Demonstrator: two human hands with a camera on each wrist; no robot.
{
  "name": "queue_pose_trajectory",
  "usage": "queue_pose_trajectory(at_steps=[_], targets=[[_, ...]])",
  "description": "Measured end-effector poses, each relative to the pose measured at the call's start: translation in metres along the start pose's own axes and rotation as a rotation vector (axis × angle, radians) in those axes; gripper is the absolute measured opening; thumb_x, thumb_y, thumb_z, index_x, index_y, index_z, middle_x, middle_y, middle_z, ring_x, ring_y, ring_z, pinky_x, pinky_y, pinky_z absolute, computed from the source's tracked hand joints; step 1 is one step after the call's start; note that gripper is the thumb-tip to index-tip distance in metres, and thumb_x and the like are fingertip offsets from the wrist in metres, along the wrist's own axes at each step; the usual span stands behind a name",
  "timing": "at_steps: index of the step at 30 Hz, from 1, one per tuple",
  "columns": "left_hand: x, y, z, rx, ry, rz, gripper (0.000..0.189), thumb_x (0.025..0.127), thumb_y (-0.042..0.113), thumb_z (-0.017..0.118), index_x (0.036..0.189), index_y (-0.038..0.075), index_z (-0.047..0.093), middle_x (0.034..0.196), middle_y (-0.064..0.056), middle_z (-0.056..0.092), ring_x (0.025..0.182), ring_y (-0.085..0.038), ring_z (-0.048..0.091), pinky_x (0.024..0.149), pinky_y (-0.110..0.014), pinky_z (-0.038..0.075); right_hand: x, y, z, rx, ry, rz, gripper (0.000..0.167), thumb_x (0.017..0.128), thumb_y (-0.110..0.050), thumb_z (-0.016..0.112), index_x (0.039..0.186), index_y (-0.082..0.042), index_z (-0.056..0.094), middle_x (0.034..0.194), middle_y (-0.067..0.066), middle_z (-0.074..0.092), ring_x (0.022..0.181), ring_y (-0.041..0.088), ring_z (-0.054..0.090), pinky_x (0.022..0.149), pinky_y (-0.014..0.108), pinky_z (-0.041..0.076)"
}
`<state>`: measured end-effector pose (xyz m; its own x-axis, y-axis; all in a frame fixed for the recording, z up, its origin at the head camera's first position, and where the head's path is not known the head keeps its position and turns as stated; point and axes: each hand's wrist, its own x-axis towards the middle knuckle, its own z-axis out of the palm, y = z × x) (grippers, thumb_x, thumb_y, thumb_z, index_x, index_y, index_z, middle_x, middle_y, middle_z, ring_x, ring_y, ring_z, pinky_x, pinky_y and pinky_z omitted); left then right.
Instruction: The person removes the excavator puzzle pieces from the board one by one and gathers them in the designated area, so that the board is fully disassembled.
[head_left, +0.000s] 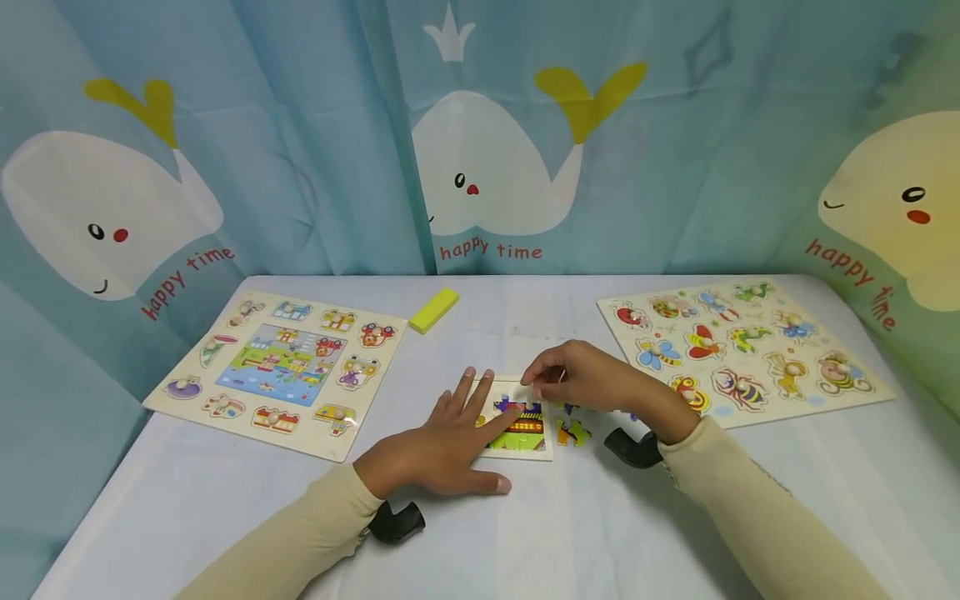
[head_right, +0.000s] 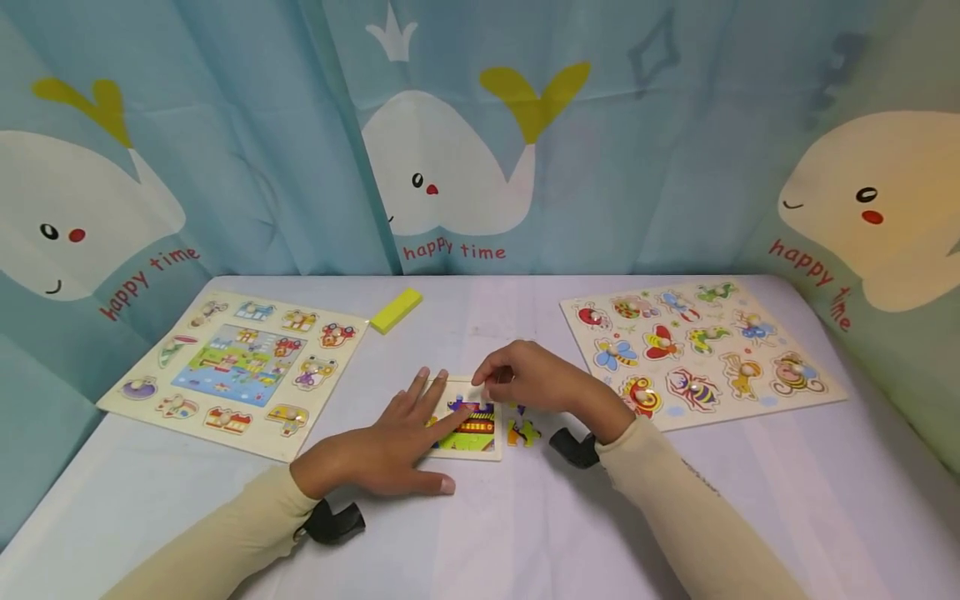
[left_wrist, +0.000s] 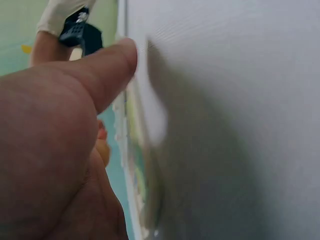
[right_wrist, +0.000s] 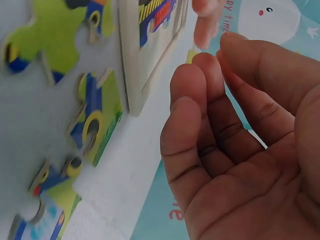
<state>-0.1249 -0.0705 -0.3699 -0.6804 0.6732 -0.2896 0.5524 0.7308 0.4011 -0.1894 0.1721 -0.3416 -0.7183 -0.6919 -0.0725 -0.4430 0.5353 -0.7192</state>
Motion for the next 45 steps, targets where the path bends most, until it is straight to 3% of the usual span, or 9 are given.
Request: queue_pose_trajectory(at_steps=[6,13,27,32,45], targets=[[0.003,0.002,0.003,0.030,-0.030,0.001,0.085,0.088,0.065,0.055,0.156,0.039,0.011,0.158,-0.010,-0.024,0.139,-0.037,-0.030,0.110,-0.061,-0.006,0.008,0.000,0.007,0.011,0.033,-0.024,0.020,0.092,-0.008,0.067,0.110,-0.001,0.068,0.102,0.005,0.068,0.087,0.015,0.062,0.080,0.034,0.051],[0.005,0.003,0.004,0.049,-0.078,-0.022,0.076,0.089,0.067,0.052,0.154,0.044,0.020,0.159,-0.007,-0.024,0.138,-0.037,-0.032,0.109,-0.060,-0.010,0.012,-0.001,0.016,0.038,0.020,-0.026,0.018,0.091,-0.003,0.066,0.108,0.000,0.069,0.097,0.001,0.069,0.088,0.015,0.062,0.080,0.033,0.051],[0.005,0.003,0.004,0.013,-0.074,-0.031,0.077,0.088,0.067,0.053,0.153,0.045,0.018,0.157,-0.011,-0.025,0.137,-0.032,-0.034,0.109,-0.058,-0.013,0.013,0.002,0.025,0.082,0.002,-0.003,0.018,0.093,-0.005,0.065,0.110,-0.001,0.069,0.106,0.005,0.069,0.089,0.014,0.063,0.077,0.030,0.051],[0.005,0.003,0.005,0.020,-0.070,-0.035,0.077,0.088,0.067,0.054,0.153,0.045,0.020,0.158,-0.012,-0.024,0.138,-0.033,-0.032,0.109,-0.058,-0.012,0.013,0.001,0.026,0.093,0.014,-0.020,0.020,0.093,-0.004,0.064,0.113,-0.001,0.068,0.109,0.007,0.068,0.095,0.016,0.063,0.080,0.031,0.051],[0.006,0.004,0.005,0.059,-0.067,-0.041,0.076,0.088,0.068,0.052,0.153,0.045,0.020,0.158,-0.012,-0.023,0.139,-0.035,-0.030,0.110,-0.059,-0.009,0.013,0.001,0.024,0.115,0.027,-0.044,0.023,0.093,-0.001,0.062,0.115,0.000,0.067,0.108,0.008,0.068,0.090,0.017,0.063,0.079,0.033,0.051]])
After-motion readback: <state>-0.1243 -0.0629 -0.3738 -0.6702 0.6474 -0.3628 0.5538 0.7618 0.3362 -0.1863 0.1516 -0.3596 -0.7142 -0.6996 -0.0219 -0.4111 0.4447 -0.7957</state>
